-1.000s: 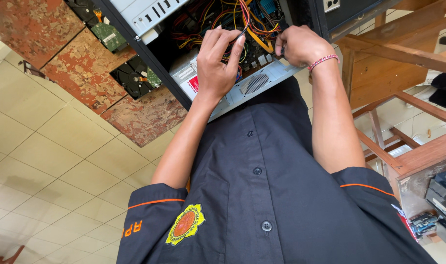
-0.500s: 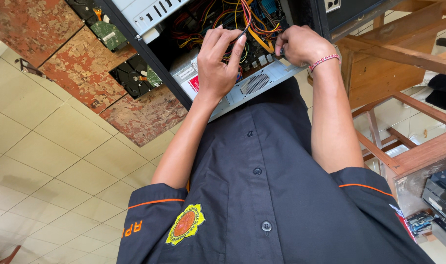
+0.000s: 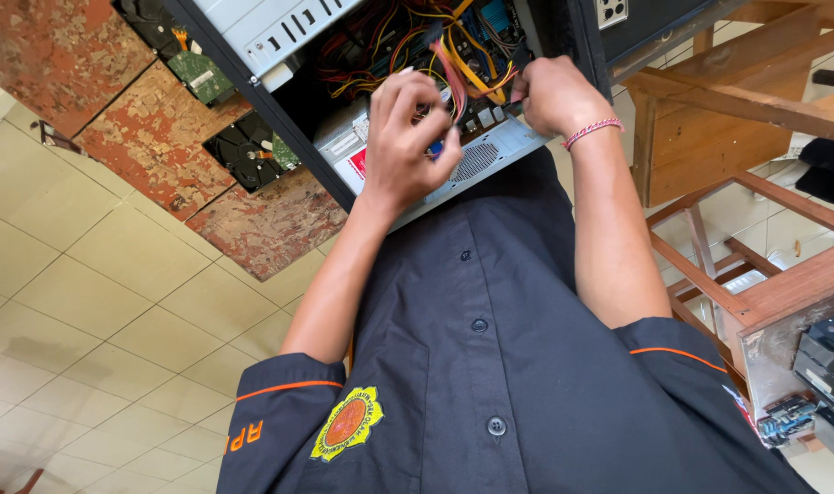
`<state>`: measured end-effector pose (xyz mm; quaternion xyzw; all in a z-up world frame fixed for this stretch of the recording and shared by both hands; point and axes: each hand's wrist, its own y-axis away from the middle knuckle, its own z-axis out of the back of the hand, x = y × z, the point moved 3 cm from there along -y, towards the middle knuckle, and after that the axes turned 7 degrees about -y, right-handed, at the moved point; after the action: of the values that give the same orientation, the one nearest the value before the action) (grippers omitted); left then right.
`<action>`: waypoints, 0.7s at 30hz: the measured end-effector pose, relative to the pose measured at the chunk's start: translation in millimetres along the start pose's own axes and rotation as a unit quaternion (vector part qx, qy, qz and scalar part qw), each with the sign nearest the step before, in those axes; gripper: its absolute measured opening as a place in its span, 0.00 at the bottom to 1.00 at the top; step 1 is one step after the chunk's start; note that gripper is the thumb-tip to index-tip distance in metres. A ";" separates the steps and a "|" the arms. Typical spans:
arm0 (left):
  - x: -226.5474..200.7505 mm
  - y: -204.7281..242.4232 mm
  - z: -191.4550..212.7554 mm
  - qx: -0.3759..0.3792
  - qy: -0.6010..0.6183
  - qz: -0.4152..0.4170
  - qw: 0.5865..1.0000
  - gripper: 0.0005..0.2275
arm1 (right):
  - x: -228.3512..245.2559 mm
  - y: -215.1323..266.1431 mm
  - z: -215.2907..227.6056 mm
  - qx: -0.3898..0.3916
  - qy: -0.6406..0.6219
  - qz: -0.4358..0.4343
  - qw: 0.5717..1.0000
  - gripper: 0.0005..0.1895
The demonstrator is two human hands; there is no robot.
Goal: The person works inside an open desktop computer case, using both hands to connect and disconnect various internal cables and connectors. They repeatedly reach into the case to adjust wiring near the motherboard and power supply, then briefly handle the side panel before continuing to manipulate the internal components.
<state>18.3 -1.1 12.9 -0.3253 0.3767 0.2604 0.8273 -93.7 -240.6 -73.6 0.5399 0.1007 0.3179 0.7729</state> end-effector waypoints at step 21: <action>1.1 2.1 12.9 0.021 0.067 -0.026 0.997 0.05 | 21.1 36.0 -11.9 -0.167 0.056 0.013 0.984 0.19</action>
<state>23.4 9.9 17.8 -0.3342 0.4283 0.2085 0.8133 -97.0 -211.1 -42.0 0.3862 0.0826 0.3697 0.8411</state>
